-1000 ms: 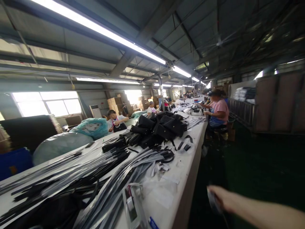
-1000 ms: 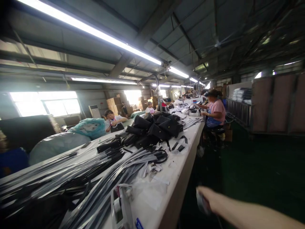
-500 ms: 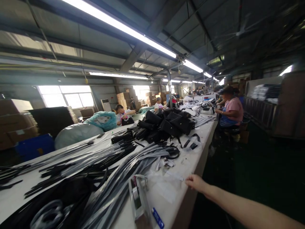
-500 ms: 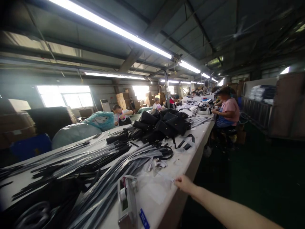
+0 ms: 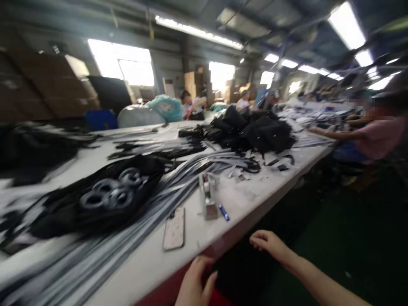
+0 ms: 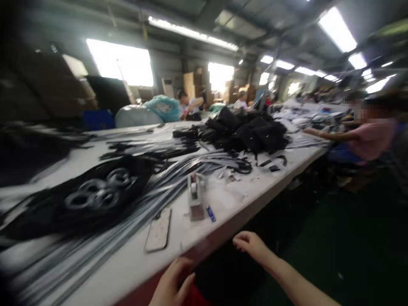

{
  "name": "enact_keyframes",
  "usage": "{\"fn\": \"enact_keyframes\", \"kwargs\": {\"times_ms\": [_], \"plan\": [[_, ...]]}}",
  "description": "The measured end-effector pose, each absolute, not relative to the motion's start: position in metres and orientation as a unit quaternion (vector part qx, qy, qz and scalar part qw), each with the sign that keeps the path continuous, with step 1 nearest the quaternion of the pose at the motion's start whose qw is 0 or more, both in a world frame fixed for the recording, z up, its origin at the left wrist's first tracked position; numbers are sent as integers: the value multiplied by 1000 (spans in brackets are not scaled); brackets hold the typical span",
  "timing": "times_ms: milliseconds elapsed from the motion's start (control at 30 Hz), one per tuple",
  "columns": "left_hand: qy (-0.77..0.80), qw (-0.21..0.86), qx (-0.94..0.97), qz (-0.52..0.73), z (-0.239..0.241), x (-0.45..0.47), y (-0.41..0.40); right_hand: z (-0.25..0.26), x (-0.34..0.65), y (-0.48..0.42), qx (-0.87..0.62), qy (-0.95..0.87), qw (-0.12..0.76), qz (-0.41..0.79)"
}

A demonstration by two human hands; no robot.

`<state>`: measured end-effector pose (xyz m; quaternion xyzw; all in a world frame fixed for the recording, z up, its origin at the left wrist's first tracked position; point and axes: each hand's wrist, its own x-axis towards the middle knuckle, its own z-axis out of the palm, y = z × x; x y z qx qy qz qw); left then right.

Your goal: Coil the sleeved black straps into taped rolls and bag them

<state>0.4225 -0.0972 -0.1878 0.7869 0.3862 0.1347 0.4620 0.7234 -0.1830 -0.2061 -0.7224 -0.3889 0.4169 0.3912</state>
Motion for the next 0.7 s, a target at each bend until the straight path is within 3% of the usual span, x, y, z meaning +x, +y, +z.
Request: {"fn": "enact_keyframes", "kwargs": {"times_ms": [167, 300, 433, 533, 700], "plan": [[448, 422, 755, 224, -200, 387, -100, -216, 691, -184, -704, -434, 296, 478], [553, 255, 757, 238, -186, 349, -58, -226, 666, -186, -671, -448, 268, 527], [686, 80, 717, 93, -163, 315, -2, -222, 653, -187, -662, -463, 282, 517], [710, 93, 697, 11, -150, 303, 25, -222, 656, -189, -671, -463, 292, 501], [641, 155, 752, 18, -113, 318, 4, -208, 660, -182, -673, -469, 291, 493]]}}
